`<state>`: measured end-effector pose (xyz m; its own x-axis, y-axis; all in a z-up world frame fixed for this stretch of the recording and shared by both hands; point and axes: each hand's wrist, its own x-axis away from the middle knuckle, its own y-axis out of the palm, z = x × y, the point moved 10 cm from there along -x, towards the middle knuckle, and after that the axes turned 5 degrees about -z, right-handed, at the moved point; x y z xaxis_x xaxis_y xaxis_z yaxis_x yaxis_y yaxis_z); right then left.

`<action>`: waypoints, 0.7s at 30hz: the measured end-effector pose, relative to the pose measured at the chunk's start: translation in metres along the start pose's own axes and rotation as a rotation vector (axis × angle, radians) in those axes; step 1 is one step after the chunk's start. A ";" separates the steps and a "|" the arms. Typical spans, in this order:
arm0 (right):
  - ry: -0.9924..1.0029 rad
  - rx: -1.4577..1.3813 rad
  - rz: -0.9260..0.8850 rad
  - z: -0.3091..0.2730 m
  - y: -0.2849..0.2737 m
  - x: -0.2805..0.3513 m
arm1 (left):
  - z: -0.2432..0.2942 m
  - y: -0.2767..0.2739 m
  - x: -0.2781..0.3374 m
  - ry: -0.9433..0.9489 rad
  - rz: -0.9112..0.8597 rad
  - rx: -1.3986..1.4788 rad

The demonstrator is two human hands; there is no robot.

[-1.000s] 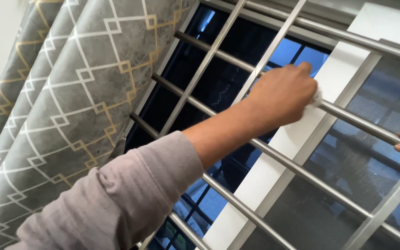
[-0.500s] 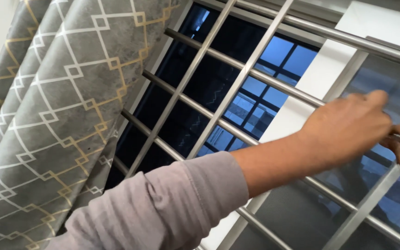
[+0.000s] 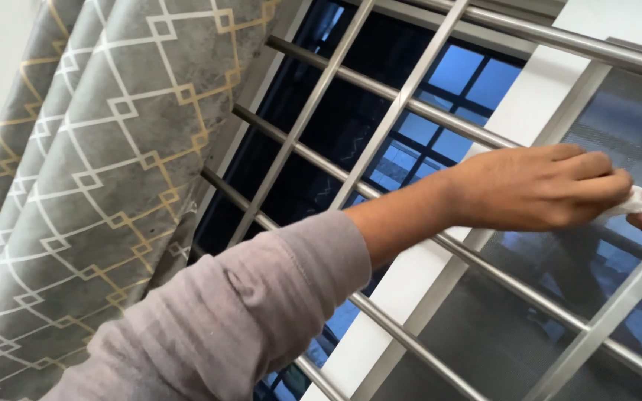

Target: The person cleans a metal window grille using a white cloth. They wipe the horizontal and vertical bars of the grille and the adjacent window frame, moving from the lower section upwards.

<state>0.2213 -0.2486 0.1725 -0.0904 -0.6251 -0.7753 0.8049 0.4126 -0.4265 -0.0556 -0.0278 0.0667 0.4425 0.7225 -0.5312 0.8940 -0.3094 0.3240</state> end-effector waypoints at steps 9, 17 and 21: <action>0.149 -0.218 0.027 0.020 0.004 -0.004 | -0.020 -0.007 0.021 0.061 -0.064 0.030; 0.022 0.017 -0.061 -0.039 -0.027 -0.019 | -0.049 -0.017 0.021 -0.323 -0.401 0.002; 0.086 0.044 -0.194 -0.060 -0.033 -0.040 | -0.050 -0.014 0.008 -0.478 -0.473 -0.010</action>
<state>0.1633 -0.1976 0.1897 -0.2948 -0.6304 -0.7181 0.7921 0.2592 -0.5527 -0.0683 0.0133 0.0968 -0.0124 0.4246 -0.9053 0.9995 -0.0199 -0.0230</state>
